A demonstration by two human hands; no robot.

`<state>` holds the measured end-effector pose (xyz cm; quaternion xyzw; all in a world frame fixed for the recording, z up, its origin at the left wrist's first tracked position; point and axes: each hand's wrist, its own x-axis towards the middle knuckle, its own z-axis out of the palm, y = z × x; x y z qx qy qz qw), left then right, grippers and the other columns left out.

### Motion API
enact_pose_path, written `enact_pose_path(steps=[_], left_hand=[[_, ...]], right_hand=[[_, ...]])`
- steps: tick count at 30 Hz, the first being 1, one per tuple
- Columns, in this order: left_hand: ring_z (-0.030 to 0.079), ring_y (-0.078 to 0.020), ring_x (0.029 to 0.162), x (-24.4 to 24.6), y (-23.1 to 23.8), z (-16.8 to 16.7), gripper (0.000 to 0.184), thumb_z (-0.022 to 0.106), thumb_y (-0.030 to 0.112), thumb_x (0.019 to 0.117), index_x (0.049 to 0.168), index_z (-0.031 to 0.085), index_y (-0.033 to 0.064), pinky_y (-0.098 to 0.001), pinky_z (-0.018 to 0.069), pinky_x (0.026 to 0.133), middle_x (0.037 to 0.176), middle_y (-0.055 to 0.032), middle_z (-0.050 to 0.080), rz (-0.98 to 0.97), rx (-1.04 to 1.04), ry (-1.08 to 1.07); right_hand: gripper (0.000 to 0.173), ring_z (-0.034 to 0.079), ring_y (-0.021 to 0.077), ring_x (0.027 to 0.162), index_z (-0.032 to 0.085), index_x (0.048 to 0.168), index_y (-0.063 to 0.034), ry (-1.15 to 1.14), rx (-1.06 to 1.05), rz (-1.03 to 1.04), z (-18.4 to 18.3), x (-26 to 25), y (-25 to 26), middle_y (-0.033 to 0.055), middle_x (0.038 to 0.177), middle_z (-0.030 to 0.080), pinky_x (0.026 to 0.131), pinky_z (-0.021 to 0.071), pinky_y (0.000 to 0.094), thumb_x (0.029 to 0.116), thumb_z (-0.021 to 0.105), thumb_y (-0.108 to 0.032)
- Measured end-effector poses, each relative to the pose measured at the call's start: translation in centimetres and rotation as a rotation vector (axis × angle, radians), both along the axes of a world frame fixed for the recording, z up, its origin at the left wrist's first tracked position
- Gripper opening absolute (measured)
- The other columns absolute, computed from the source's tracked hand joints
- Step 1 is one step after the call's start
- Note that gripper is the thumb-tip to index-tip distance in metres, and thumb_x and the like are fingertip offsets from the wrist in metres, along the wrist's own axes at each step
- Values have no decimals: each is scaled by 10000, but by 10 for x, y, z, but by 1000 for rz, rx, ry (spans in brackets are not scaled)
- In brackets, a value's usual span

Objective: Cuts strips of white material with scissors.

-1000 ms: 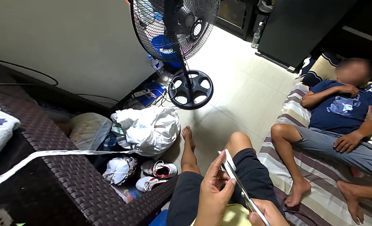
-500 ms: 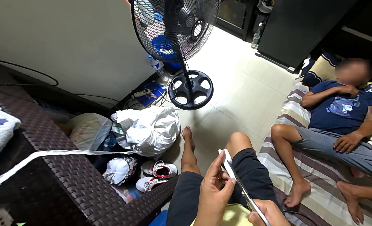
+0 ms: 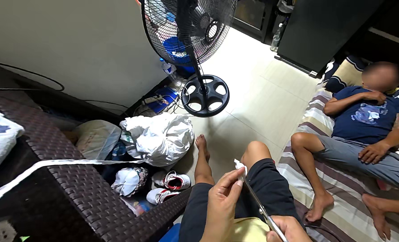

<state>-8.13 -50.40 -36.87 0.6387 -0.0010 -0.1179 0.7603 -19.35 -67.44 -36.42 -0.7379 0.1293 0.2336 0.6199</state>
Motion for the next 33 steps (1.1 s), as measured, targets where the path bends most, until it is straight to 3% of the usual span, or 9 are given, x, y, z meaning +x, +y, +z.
enact_pose_path(steps=[3, 7, 13, 22, 33], left_hand=[[696, -85, 957, 3, 0, 0, 278, 600, -57, 881, 1115, 747, -27, -212, 574, 855, 1073, -61, 739, 38, -17, -7], [669, -60, 931, 2, 0, -3, 415, 606, -60, 864, 1272, 673, -37, -193, 563, 821, 1225, -76, 680, 4, -30, -13], [642, -28, 856, -5, -6, -3, 580, 628, -90, 825, 1400, 558, -57, -169, 551, 751, 1396, -108, 580, -7, -29, -1], [623, 0, 775, -14, -10, -3, 663, 666, -83, 832, 1464, 464, -85, -153, 548, 694, 1437, -136, 534, -43, -15, -16], [626, 1, 765, -16, -13, -3, 710, 677, -81, 825, 1490, 429, -79, -155, 553, 698, 1422, -122, 540, -35, -26, -9]], right_hand=[[561, 412, -29, 536, 607, 737, -44, -7, 46, 29, -1, -2, -3, -87, 592, 454, 508, 334, 198, 919, 641, -573], [702, 436, -19, 551, 624, 786, -44, -24, 91, 77, -4, -3, -8, -80, 611, 476, 522, 366, 213, 903, 539, -731], [686, 476, -13, 571, 611, 790, -62, -35, 137, 95, -11, -1, -10, -72, 636, 517, 539, 397, 211, 929, 504, -724], [649, 486, -20, 584, 611, 824, -71, -16, 124, 31, -10, 5, -3, -84, 658, 511, 552, 409, 199, 928, 521, -706], [602, 430, -43, 518, 585, 723, -99, -61, 120, -69, -15, 2, 4, -109, 582, 457, 496, 354, 178, 912, 591, -670]])
